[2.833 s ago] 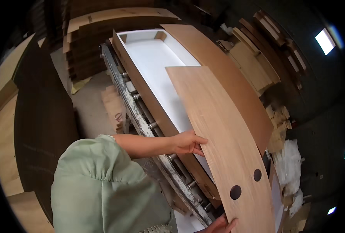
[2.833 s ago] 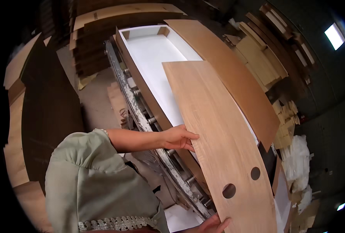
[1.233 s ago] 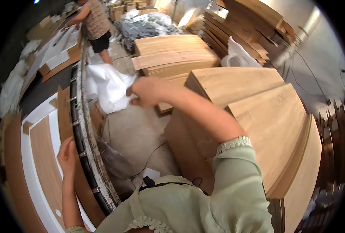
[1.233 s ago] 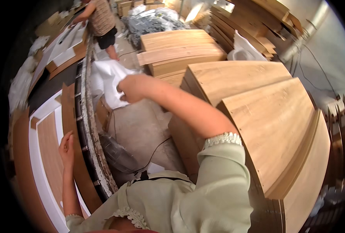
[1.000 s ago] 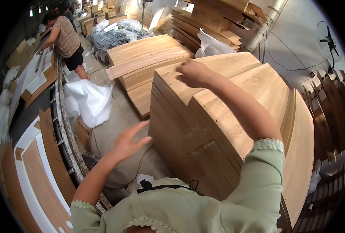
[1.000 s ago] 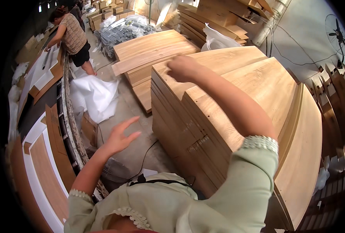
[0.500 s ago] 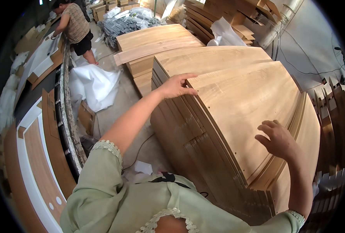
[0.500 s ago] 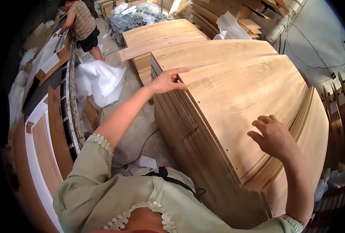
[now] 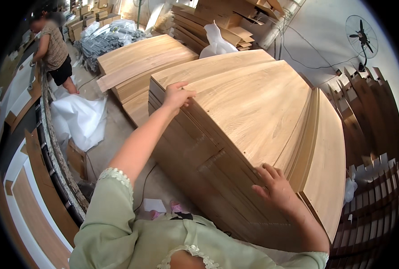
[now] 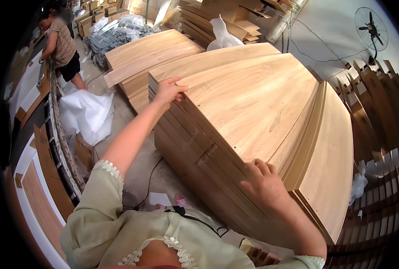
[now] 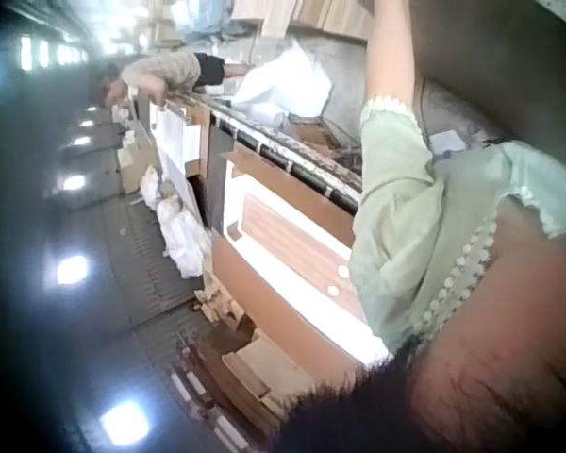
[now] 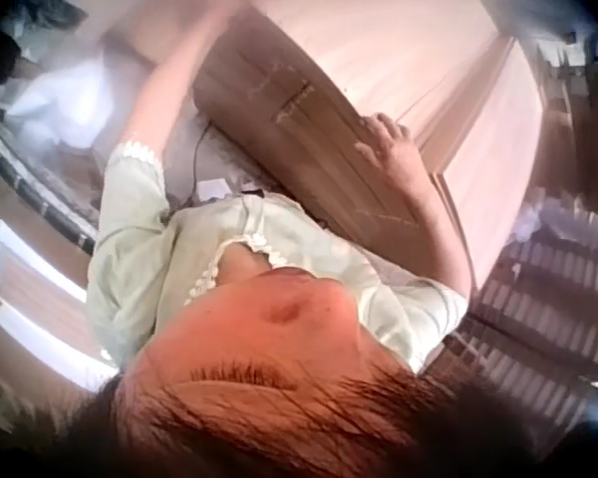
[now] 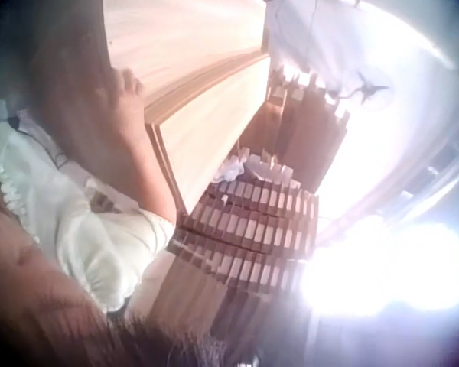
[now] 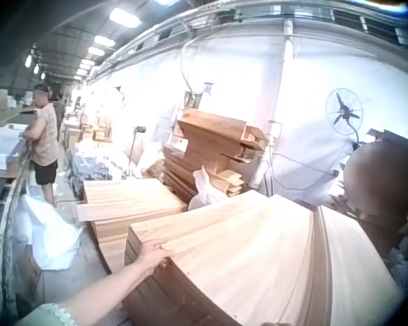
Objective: The person packs wooden boards into a cardboard box. The person places a foam lining in the box, picks up several wooden planks from a stack, and arranges them inside the box before covering them with another layer of foam.
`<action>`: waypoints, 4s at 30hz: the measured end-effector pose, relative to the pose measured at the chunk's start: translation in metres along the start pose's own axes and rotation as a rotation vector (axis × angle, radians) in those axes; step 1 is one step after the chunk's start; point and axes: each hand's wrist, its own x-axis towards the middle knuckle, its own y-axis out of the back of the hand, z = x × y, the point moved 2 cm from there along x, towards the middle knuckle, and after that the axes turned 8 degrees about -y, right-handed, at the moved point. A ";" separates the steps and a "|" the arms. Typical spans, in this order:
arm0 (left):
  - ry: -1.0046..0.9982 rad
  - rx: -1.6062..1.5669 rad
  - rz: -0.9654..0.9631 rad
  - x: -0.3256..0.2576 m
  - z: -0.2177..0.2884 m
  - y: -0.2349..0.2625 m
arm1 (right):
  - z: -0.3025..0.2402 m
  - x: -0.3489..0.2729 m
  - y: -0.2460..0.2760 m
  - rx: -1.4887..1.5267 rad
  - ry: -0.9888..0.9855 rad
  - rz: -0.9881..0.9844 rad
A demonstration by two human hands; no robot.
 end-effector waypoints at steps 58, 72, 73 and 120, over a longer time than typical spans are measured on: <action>0.780 1.122 1.377 -0.704 0.156 0.358 | -0.315 0.059 -0.166 1.866 0.264 -1.349; 1.068 0.876 1.922 -1.015 0.053 0.333 | -0.558 -0.066 -0.243 1.258 0.286 -1.930; 1.074 0.874 1.936 -1.022 0.049 0.339 | -0.571 -0.069 -0.246 1.246 0.294 -1.929; 0.985 0.944 1.882 -0.934 0.057 0.452 | -0.716 0.014 -0.330 0.770 -0.250 -1.466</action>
